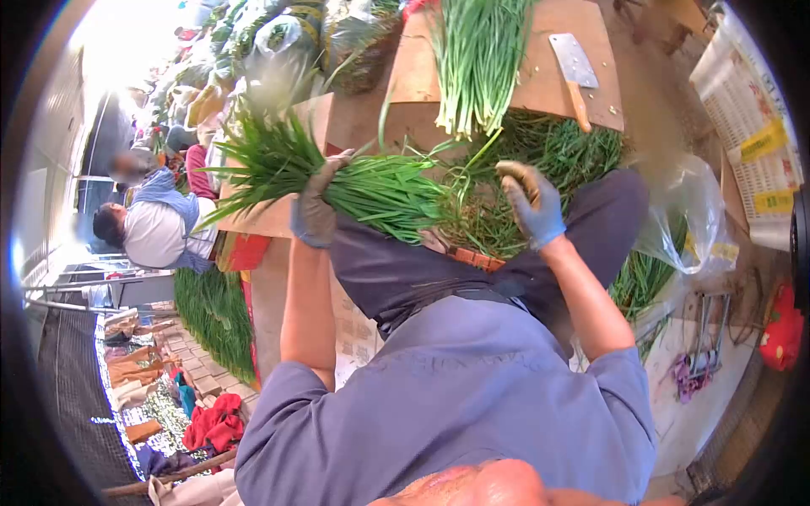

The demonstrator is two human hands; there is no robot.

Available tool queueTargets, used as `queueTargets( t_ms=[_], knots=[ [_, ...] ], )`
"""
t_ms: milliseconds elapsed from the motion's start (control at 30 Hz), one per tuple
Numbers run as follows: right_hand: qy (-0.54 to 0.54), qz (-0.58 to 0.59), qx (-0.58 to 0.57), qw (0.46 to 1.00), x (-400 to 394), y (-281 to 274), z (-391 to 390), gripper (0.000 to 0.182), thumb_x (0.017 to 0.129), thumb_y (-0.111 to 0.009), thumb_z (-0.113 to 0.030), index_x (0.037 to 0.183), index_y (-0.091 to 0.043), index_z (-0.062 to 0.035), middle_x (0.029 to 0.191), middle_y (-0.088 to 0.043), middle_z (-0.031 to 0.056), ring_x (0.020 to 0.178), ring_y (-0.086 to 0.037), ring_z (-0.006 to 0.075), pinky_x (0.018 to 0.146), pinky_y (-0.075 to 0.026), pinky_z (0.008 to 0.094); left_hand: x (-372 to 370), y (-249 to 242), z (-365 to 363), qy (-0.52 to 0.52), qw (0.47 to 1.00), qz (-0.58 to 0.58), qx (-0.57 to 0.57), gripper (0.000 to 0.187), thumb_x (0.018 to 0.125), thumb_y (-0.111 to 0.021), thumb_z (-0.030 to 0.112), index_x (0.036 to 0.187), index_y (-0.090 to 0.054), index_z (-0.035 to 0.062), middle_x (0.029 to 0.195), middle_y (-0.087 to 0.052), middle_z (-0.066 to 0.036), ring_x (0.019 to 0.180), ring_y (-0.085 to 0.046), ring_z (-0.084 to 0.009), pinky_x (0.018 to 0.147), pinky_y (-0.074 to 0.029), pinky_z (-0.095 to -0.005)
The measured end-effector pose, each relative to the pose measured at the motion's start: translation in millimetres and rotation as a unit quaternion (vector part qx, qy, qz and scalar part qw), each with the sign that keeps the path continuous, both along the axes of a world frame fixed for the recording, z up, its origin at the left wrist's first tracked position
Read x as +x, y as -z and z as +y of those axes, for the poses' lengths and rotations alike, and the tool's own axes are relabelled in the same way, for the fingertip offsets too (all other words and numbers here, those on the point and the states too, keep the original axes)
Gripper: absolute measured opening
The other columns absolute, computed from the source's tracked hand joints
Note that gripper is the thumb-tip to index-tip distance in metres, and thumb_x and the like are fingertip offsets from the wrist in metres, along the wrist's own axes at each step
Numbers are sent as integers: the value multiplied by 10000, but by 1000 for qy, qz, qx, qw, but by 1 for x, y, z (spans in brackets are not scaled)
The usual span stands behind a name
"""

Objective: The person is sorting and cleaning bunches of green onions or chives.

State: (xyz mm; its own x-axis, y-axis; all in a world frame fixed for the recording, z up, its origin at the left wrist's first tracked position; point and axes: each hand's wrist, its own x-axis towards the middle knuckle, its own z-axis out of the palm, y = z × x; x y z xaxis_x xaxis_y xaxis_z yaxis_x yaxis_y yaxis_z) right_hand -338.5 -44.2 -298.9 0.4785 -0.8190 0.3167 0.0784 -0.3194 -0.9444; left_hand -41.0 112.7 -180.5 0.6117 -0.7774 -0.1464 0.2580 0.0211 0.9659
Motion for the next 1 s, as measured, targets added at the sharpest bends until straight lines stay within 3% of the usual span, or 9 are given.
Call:
queueTargets(
  t_ms=[167,233,333,467,600,733,833,867,1000],
  knots=[
    [14,67,-72,995,-4,-17,28,327,886,-658,-229,1168,-635,-67,1126,-648,154,1051,-611,342,933,-465,410,4,-103,19,63,992,-24,-104,329,902,-603,233,1051,-659,-55,1128,-668,-191,1076,-629,-318,1022,-446,-440],
    [68,107,-162,979,-11,-27,33,397,873,-675,-267,1220,-607,-86,1189,-625,152,1111,-582,347,976,-436,437,17,-126,14,117,957,-154,-216,299,885,-622,222,1019,-649,-44,1056,-677,-176,1065,-630,-339,1022,-444,-472],
    [88,42,-276,956,-31,-105,22,682,788,-759,-353,1339,-511,-37,1373,-509,181,1324,-432,370,1122,-312,455,23,-164,0,157,940,-129,-276,231,894,-602,248,969,-585,30,899,-613,-107,972,-601,-312,997,-420,-501],
    [-90,-175,-214,957,24,-252,-20,978,699,-809,-473,1448,-384,-9,1451,-432,218,1372,-397,319,1144,-300,401,-12,-212,-43,193,922,-221,-253,185,904,-585,256,925,-512,87,783,-497,-48,882,-515,-250,954,-386,-456],
    [-413,80,-145,896,100,-306,-39,1166,712,-743,-649,1523,-192,-19,1329,-542,231,1244,-518,271,1066,-398,339,-8,-243,-83,267,914,-112,-285,273,924,-571,241,1045,-599,-2,963,-617,-126,913,-601,-277,886,-492,-448],
    [-504,-12,-31,863,114,-228,-51,1183,752,-781,-519,1546,-41,-48,1379,-500,189,1260,-491,224,1064,-401,356,1,-255,-110,107,946,-120,-283,223,928,-584,246,1006,-627,42,879,-658,-125,814,-659,-284,810,-565,-481],
    [-546,14,21,838,85,-186,-35,1228,739,-831,-404,1548,30,-71,1463,-416,172,1298,-446,204,1092,-374,354,12,-264,-112,159,947,-129,-246,242,929,-589,268,974,-641,37,867,-675,-139,759,-676,-301,730,-585,-454],
    [-514,21,1,857,77,-175,-28,1172,732,-843,-376,1537,-53,-56,1453,-432,165,1294,-448,207,1090,-375,359,14,-264,-117,84,947,-191,-242,261,925,-587,280,947,-650,28,852,-683,-147,698,-678,-306,654,-587,-413],
    [-490,100,81,862,74,-145,-6,854,752,-837,-270,1433,-376,-40,1307,-574,136,1163,-536,181,1017,-437,357,60,-285,-116,151,971,-69,-172,263,888,-576,216,1003,-636,-14,906,-678,-226,848,-678,-383,797,-563,-494]
  ],
)
